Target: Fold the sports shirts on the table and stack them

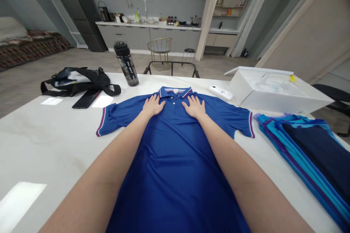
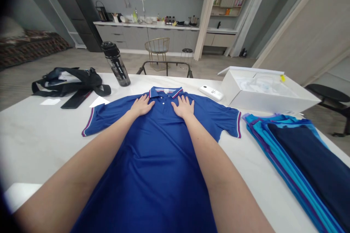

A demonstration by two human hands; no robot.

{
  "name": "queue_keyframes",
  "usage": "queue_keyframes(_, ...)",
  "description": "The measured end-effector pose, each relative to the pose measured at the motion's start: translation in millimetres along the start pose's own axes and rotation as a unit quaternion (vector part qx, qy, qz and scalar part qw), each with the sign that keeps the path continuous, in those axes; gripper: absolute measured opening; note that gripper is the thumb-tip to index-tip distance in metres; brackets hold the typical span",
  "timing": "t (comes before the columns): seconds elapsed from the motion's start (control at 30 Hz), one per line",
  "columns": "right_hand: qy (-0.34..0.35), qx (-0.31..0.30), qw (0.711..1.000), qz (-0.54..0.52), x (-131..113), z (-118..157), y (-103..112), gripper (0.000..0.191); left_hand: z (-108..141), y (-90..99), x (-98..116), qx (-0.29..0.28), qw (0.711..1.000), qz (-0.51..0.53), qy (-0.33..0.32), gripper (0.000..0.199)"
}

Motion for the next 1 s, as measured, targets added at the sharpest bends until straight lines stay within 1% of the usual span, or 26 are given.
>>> queue_keyframes(0.17,0.003,0.009,1.0,-0.002,1.4,-17.0,-3.0,0.082,-22.4,-1.9,0.5,0.012,1.0,0.0,-0.002,0.079)
queue_keyframes(0.23,0.008,0.011,1.0,-0.014,0.8,-20.9,-1.6,0.081,-27.7,-3.3,1.4,0.013,1.0,0.007,-0.008,0.078)
queue_keyframes(0.3,0.01,0.025,0.999,-0.041,1.3,-21.2,4.4,0.077,-25.4,-2.5,2.3,0.016,1.0,0.017,-0.013,0.077)
queue_keyframes(0.37,0.01,0.07,0.995,-0.073,3.8,-15.5,18.9,0.071,-12.7,1.9,4.3,0.034,0.999,0.026,-0.012,0.076)
queue_keyframes(0.43,0.018,0.129,0.987,-0.09,5.8,-0.1,38.0,0.066,9.7,9.2,10.3,0.064,0.997,0.03,-0.016,0.075)
queue_keyframes(0.5,0.035,0.162,0.982,-0.086,4.1,25.0,52.0,0.062,38.1,15.5,21.0,0.092,0.995,0.031,-0.029,0.073)
queue_keyframes(0.6,0.054,0.145,0.986,-0.064,-4.3,72.3,57.3,0.061,81.3,19.7,38.9,0.108,0.992,0.03,-0.05,0.07)
queue_keyframes(0.73,0.048,0.103,0.992,-0.054,-10.3,133.2,53.7,0.063,133.9,21.8,54.0,0.105,0.993,0.02,-0.058,0.069)
queue_keyframes(0.8,0.029,0.078,0.995,-0.057,-2.2,157.3,48.6,0.065,160.4,22.5,55.6,0.101,0.993,0.014,-0.058,0.07)
queue_keyframes(0.9,0.012,0.052,0.997,-0.049,23.1,187.4,42.5,0.067,201.1,23.1,52.3,0.096,0.993,0.0,-0.071,0.07)
queue_keyframes(1.0,0.017,0.068,0.997,-0.027,56.5,212.9,47.8,0.067,237.7,27.4,41.8,0.095,0.992,-0.011,-0.085,0.067)
Point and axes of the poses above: each hand's wrist, its own z-axis away from the middle knuckle, its own y-axis out of the back of the hand, x = y × z, the point moved 10 cm from there along -z, towards the middle knuckle, and after that the axes turned 11 degrees about x, right-handed, at the moved point
